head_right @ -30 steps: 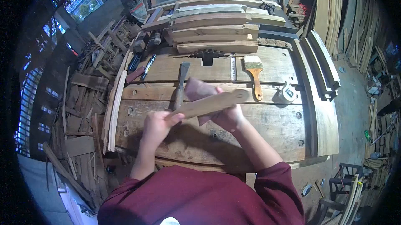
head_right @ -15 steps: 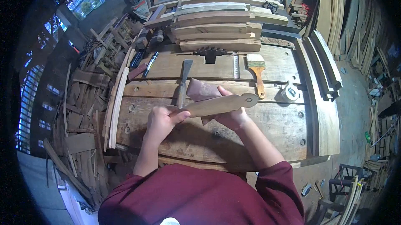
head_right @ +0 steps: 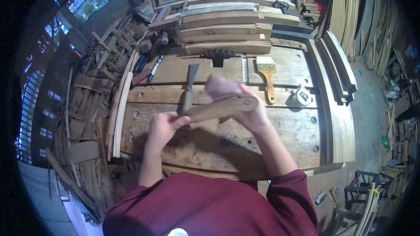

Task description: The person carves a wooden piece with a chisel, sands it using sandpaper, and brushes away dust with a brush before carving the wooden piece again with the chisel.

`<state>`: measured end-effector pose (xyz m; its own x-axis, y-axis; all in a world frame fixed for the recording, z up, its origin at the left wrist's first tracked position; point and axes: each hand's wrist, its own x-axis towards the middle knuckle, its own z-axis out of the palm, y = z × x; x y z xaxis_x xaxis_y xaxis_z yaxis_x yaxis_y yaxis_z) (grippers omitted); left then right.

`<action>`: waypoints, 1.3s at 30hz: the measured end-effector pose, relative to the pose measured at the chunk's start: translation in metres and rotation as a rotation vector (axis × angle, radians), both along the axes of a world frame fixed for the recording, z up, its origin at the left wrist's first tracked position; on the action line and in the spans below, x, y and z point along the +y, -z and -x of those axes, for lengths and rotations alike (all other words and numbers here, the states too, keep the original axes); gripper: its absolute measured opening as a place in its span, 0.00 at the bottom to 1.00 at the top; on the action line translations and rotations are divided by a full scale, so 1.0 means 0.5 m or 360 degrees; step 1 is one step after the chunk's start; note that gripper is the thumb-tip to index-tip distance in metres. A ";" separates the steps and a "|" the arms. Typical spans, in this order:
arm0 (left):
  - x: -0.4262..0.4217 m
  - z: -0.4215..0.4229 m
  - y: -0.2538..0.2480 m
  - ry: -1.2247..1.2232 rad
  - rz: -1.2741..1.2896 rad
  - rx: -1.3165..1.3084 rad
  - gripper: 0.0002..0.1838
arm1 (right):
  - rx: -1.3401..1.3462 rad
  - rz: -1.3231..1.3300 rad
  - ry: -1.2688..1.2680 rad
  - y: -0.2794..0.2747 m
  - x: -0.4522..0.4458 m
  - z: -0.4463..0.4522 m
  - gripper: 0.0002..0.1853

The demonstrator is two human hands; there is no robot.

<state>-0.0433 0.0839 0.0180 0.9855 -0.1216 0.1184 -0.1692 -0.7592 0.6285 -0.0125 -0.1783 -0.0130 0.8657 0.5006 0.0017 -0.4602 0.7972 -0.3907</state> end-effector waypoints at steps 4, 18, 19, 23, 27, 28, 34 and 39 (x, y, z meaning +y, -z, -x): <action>0.052 -0.007 0.009 -0.0041 -0.0037 0.0038 0.31 | -0.0275 -0.0229 0.0146 -0.022 -0.016 -0.006 0.27; 0.036 -0.011 0.019 -0.0061 -0.0008 -0.0028 0.33 | 0.0020 0.0187 0.0223 -0.021 0.022 0.003 0.28; 0.017 -0.004 0.013 -0.0033 0.0002 -0.0001 0.32 | 0.0093 0.1189 0.0459 -0.080 0.047 0.048 0.28; 0.035 -0.010 0.020 -0.0021 0.0042 -0.0076 0.33 | -0.0081 0.0153 0.0176 -0.013 -0.009 0.002 0.28; 0.077 -0.020 0.017 -0.0084 -0.0090 0.0020 0.33 | -0.0236 -0.0073 0.0149 -0.026 -0.014 0.001 0.26; 0.066 -0.018 0.017 -0.0048 -0.0042 0.0002 0.32 | -0.0020 0.0160 0.0184 -0.021 0.003 0.007 0.27; 0.024 -0.011 0.014 0.0007 0.0096 -0.0022 0.32 | -0.0045 0.0129 0.0147 -0.004 -0.003 -0.002 0.28; 0.065 -0.024 0.038 0.0012 0.0064 -0.0004 0.35 | -0.0087 -0.0012 0.0007 -0.001 0.004 0.000 0.29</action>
<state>-0.0313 0.1163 -0.0009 0.9843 -0.1240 0.1260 -0.1764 -0.7321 0.6580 -0.0126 -0.1762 -0.0126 0.8665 0.4963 0.0528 -0.4346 0.8024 -0.4090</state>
